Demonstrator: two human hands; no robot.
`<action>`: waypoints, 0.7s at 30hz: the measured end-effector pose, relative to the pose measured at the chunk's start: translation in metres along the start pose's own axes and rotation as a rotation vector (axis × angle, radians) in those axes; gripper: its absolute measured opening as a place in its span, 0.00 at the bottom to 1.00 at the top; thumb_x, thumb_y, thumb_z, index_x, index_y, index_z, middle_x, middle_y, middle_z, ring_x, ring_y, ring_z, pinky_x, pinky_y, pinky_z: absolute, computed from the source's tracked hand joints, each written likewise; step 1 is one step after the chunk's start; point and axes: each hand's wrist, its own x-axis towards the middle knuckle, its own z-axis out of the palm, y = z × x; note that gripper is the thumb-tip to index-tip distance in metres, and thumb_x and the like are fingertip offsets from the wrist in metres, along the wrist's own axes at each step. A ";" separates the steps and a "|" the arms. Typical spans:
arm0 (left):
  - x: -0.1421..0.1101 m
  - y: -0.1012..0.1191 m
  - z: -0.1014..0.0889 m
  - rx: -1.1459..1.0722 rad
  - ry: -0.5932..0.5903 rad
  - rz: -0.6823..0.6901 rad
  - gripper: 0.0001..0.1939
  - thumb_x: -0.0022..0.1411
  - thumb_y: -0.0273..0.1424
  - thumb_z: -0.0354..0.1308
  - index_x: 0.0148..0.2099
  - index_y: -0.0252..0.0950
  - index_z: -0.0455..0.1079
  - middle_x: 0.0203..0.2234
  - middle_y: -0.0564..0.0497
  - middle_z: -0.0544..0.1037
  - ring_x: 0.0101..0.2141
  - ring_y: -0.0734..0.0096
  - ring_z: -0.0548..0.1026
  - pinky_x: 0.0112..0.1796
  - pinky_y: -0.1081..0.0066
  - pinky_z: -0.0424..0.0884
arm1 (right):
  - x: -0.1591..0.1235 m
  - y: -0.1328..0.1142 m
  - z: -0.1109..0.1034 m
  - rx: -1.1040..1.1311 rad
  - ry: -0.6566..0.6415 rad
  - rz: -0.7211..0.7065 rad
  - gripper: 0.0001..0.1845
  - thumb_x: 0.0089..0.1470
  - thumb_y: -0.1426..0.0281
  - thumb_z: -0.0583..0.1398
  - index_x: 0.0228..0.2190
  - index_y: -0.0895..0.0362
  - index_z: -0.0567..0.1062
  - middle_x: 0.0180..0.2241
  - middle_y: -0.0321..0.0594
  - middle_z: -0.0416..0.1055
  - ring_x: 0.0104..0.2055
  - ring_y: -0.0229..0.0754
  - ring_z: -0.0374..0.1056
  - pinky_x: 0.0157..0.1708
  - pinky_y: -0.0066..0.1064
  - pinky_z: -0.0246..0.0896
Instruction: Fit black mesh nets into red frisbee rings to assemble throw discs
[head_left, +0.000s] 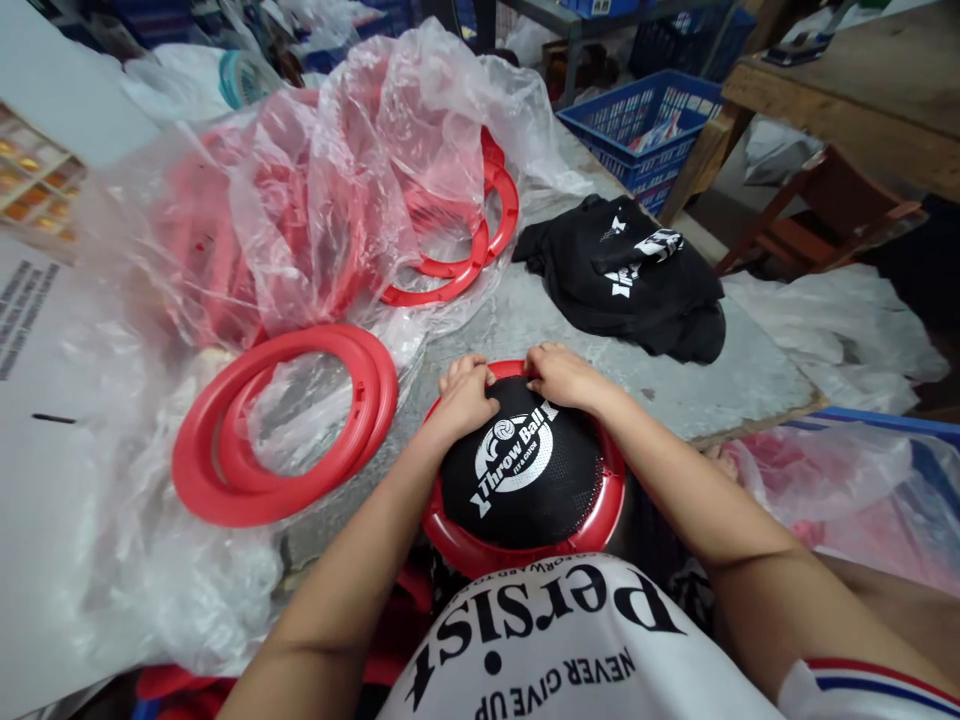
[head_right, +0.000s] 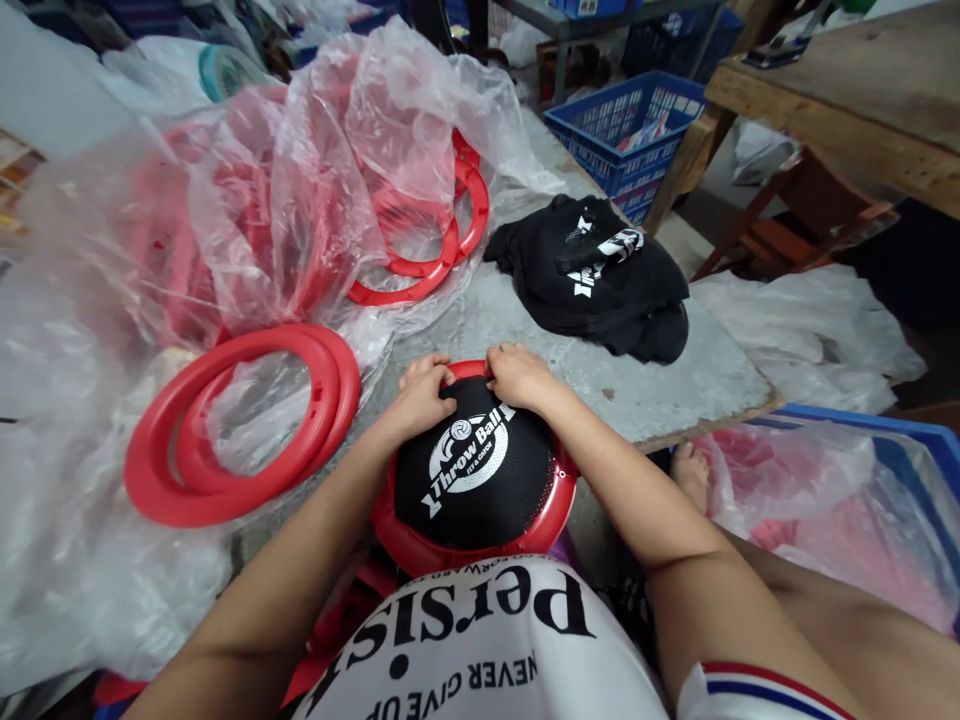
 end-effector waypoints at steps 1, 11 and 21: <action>0.003 0.000 -0.001 -0.031 0.000 -0.004 0.10 0.52 0.25 0.61 0.38 0.39 0.68 0.61 0.44 0.69 0.63 0.49 0.62 0.61 0.48 0.59 | 0.001 0.000 -0.002 -0.007 -0.005 -0.011 0.12 0.58 0.69 0.64 0.45 0.57 0.75 0.49 0.51 0.72 0.53 0.55 0.66 0.48 0.38 0.62; 0.018 -0.017 0.013 -0.316 0.145 -0.051 0.05 0.58 0.28 0.58 0.31 0.38 0.74 0.50 0.47 0.77 0.55 0.56 0.70 0.61 0.50 0.59 | 0.035 -0.004 0.005 0.254 0.026 -0.103 0.06 0.57 0.74 0.61 0.34 0.58 0.80 0.40 0.44 0.77 0.44 0.44 0.71 0.47 0.31 0.60; 0.017 -0.016 0.021 -0.349 0.226 -0.077 0.05 0.57 0.25 0.58 0.31 0.38 0.74 0.47 0.48 0.77 0.53 0.58 0.70 0.59 0.54 0.61 | 0.037 -0.002 0.029 0.327 0.094 -0.067 0.05 0.58 0.68 0.62 0.31 0.54 0.79 0.43 0.39 0.76 0.47 0.44 0.68 0.49 0.32 0.58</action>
